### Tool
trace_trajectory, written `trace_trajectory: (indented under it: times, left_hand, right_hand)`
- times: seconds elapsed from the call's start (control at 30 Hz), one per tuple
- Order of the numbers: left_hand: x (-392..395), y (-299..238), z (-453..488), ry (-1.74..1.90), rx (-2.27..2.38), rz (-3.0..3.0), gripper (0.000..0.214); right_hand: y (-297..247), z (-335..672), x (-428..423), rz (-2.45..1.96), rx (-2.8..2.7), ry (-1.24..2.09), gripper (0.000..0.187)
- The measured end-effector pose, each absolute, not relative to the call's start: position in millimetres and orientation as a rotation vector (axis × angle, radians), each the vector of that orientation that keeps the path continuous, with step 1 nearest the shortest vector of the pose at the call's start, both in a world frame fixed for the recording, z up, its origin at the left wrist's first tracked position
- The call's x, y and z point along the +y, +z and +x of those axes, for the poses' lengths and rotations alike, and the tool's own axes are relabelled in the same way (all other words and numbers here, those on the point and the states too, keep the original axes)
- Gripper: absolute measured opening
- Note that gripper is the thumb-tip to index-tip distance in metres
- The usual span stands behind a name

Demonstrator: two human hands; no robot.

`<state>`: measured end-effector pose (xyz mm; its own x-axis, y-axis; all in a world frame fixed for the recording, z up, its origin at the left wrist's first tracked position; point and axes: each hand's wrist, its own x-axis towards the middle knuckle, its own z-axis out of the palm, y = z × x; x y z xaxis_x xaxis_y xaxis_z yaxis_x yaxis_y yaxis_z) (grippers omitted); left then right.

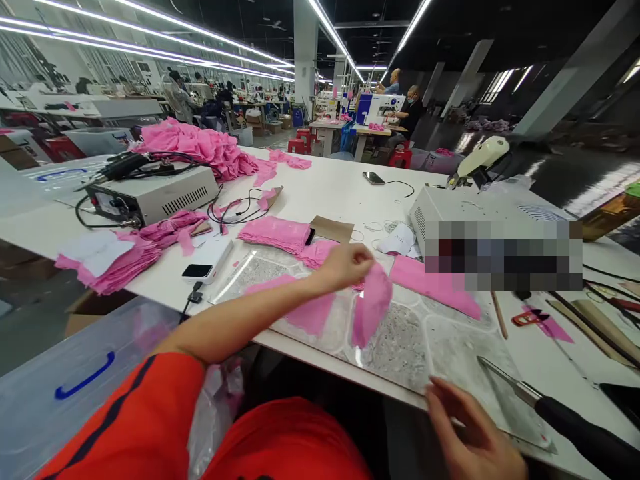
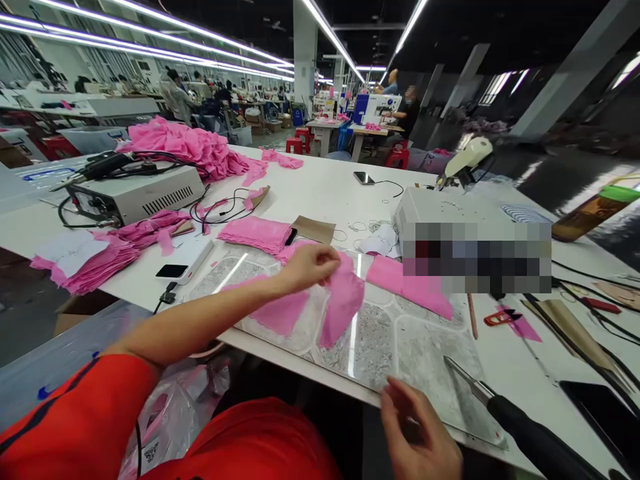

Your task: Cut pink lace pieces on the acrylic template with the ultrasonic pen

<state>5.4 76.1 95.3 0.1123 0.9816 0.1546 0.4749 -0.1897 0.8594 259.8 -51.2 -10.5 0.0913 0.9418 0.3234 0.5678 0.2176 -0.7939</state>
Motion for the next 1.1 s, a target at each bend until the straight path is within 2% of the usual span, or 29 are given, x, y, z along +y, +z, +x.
trace_trajectory:
  times: [0.13, 0.23, 0.33, 0.47, 0.67, 0.83, 1.1]
  left_hand:
    - [62.5, 90.7, -57.1, 1.14, 1.476, 1.415, 0.005]
    - [50.3, 82.6, -85.2, 1.191, 1.474, 1.253, 0.008]
    - [43.4, 76.0, -102.9, 1.218, 1.454, 1.155, 0.009]
    - [40.6, 69.7, -122.4, 1.228, 1.434, 1.113, 0.008]
    - [16.3, 57.7, -160.7, 1.171, 1.559, 1.248, 0.005]
    - [-22.3, 39.5, -182.3, 1.05, 1.803, 1.497, 0.005]
    - [-46.5, 27.0, -184.2, 0.876, 1.905, 1.88, 0.016]
  right_hand:
    - [5.0, 185.7, -19.9, -1.061, -1.975, 0.286, 0.019]
    - [4.1, 149.3, -1.6, -1.009, -2.175, 0.141, 0.019]
    - [-2.6, 135.4, 7.8, -1.016, -2.306, 0.051, 0.011]
    - [-2.0, 135.7, 15.0, -0.966, -2.329, 0.102, 0.016]
    - [13.4, 127.2, 13.1, -0.81, -2.306, 0.172, 0.013]
    - [3.3, 119.8, 5.6, -0.668, -2.403, 0.161, 0.017]
    - [6.1, 121.6, 8.2, -0.647, -2.443, 0.151, 0.017]
